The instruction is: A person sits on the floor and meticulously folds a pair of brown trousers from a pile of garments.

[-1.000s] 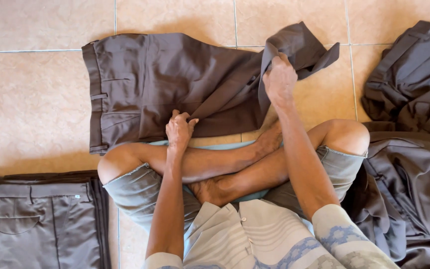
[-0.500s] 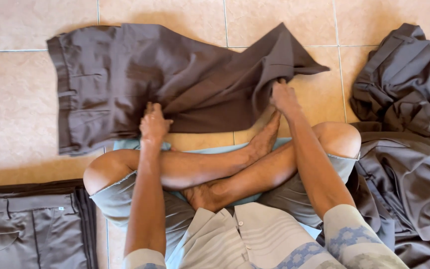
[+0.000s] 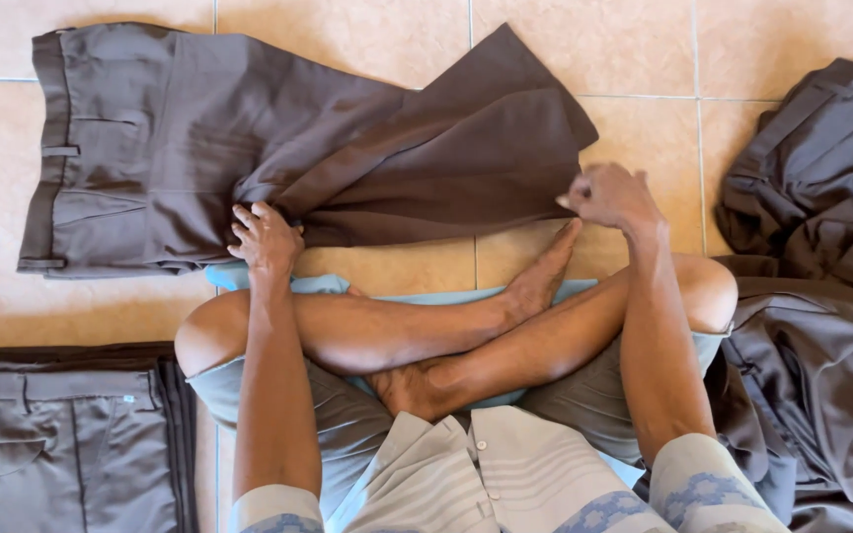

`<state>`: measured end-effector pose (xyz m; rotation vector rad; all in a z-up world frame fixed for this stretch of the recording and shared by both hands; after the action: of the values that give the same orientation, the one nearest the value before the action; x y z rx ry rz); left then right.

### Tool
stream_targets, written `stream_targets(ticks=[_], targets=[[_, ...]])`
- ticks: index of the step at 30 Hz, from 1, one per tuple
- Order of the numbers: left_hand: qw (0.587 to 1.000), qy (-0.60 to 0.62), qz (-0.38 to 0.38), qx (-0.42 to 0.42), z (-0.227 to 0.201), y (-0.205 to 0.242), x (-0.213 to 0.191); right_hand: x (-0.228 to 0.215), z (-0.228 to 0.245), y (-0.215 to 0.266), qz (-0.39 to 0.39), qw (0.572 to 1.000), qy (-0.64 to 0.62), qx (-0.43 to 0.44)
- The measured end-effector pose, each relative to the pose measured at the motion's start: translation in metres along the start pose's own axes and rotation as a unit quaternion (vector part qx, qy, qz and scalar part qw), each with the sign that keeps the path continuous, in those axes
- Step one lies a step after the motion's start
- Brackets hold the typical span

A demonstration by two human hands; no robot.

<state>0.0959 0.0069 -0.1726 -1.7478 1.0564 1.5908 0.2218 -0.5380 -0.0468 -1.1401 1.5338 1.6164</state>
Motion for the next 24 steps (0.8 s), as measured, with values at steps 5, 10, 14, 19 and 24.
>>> stream_targets(ticks=[5, 10, 14, 19, 24], targets=[[0.999, 0.030, 0.022, -0.022, 0.002, -0.005, 0.014, -0.041, 0.111, 0.015, -0.292, 0.938, -0.105, -0.157], [0.991, 0.063, 0.106, -0.057, -0.020, 0.022, -0.044, 0.043, 0.070, -0.016, 0.019, 0.998, 0.049, 0.022], [0.993, 0.093, 0.061, -0.039, -0.062, 0.051, -0.112, 0.051, 0.060, -0.026, -0.024, 0.997, 0.019, 0.064], [0.985, 0.105, 0.059, 0.120, -0.091, 0.038, -0.097, -0.013, 0.094, 0.003, -0.054, 0.997, -0.014, 0.055], [0.979, 0.037, 0.182, 0.080, -0.092, 0.023, -0.070, 0.020, 0.077, -0.012, -0.025, 0.997, 0.020, 0.071]])
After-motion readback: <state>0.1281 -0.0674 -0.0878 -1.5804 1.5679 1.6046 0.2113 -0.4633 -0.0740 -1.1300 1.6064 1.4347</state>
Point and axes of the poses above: each hand's wrist, its own y-axis away from the middle knuckle, its own x-axis out of the palm, z = x × y, the point moved 4 cm from there along -y, towards the middle knuckle, and after that the axes turned 4 degrees about -z, right-handed, at the moved point
